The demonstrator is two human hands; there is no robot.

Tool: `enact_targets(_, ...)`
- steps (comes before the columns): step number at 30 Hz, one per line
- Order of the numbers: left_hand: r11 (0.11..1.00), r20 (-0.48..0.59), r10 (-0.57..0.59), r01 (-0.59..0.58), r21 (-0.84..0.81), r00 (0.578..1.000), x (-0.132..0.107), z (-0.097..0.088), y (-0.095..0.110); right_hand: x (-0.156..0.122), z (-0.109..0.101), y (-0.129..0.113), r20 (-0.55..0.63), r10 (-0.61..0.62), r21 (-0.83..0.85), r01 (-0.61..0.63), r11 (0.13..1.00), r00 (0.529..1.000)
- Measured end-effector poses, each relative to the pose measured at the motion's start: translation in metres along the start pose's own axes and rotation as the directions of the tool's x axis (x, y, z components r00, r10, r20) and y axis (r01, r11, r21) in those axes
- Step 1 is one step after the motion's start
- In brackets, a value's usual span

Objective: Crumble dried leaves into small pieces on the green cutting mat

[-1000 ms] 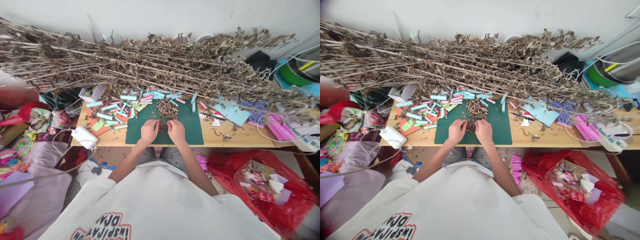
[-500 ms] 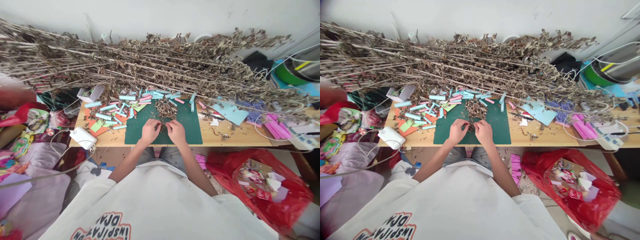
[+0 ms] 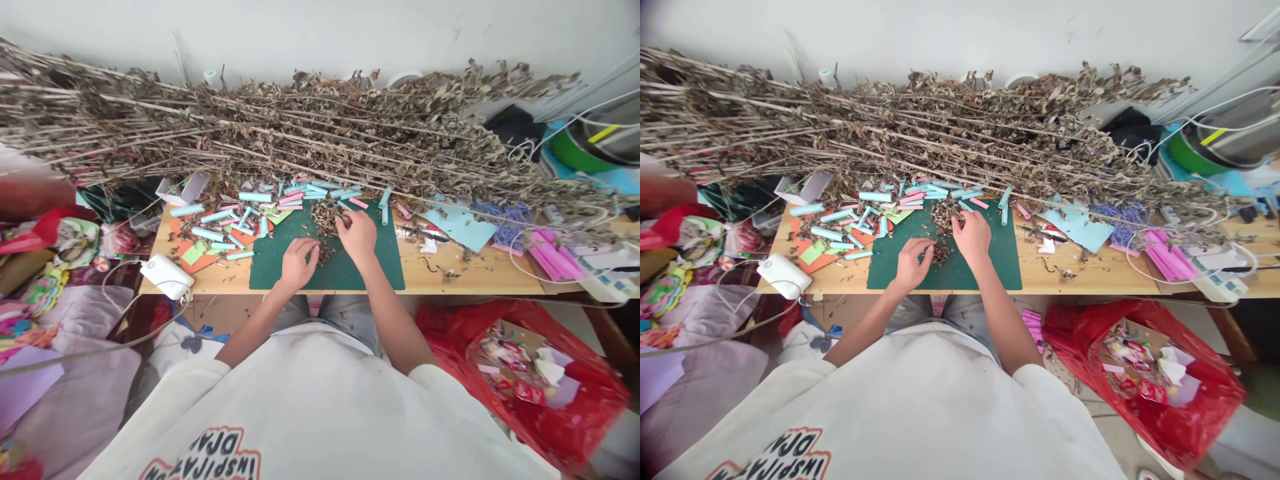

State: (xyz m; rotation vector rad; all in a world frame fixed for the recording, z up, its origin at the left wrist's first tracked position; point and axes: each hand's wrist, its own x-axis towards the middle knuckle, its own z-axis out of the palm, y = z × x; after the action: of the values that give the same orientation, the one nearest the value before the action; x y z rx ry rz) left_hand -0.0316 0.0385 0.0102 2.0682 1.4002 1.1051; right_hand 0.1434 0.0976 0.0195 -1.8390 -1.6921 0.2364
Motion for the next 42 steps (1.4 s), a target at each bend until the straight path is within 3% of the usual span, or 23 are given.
enact_targets(3,1.0,-0.009,-0.012,0.012,-0.003,1.0,-0.002,0.0,0.0,0.027,0.013,-0.004,0.036,0.021,-0.058,-0.019,0.998,0.999)
enact_targets(7,1.0,0.001,-0.022,0.022,0.016,1.0,-0.003,-0.003,-0.003,0.04,0.022,-0.002,0.105,0.084,-0.056,-0.078,0.995,0.991)
enact_targets(11,1.0,0.015,-0.02,0.02,0.004,1.0,-0.005,-0.006,-0.007,0.04,0.01,0.009,-0.046,0.046,0.232,-0.034,0.972,0.998)
enact_targets(14,0.999,0.01,-0.033,0.033,-0.01,0.999,-0.004,-0.007,-0.008,0.04,-0.002,0.016,-0.126,0.133,0.436,-0.066,0.898,0.983)
enact_targets(17,0.997,-0.014,-0.063,0.062,-0.043,0.998,-0.001,-0.007,-0.005,0.036,-0.012,0.015,-0.056,0.253,0.645,-0.158,0.747,0.966)
enact_targets(21,0.982,-0.024,-0.13,0.126,-0.138,0.991,0.007,-0.011,0.005,0.014,-0.02,0.0,0.115,0.348,0.89,-0.252,0.379,0.93)
enact_targets(23,0.96,-0.004,-0.177,0.172,-0.223,0.984,0.011,-0.012,0.012,-0.003,-0.02,-0.01,0.202,0.352,0.921,-0.299,0.248,0.914)
enact_targets(29,0.766,0.12,-0.281,0.298,-0.57,0.952,0.017,-0.001,0.022,-0.051,-0.005,-0.034,0.329,0.421,0.913,-0.399,0.088,0.845)
enact_targets(32,0.722,0.143,-0.353,0.366,-0.587,0.925,0.018,0.002,0.021,-0.064,0.001,-0.032,0.321,0.405,0.899,-0.41,0.152,0.856)
enact_targets(37,0.72,0.206,-0.371,0.421,-0.552,0.905,0.02,-0.002,0.015,-0.069,-0.004,-0.018,0.178,0.182,0.851,-0.244,0.464,0.967)
enact_targets(42,0.631,0.257,-0.367,0.442,-0.638,0.894,0.018,0.0,0.01,-0.069,-0.013,-0.016,0.038,0.005,0.689,-0.03,0.724,0.999)
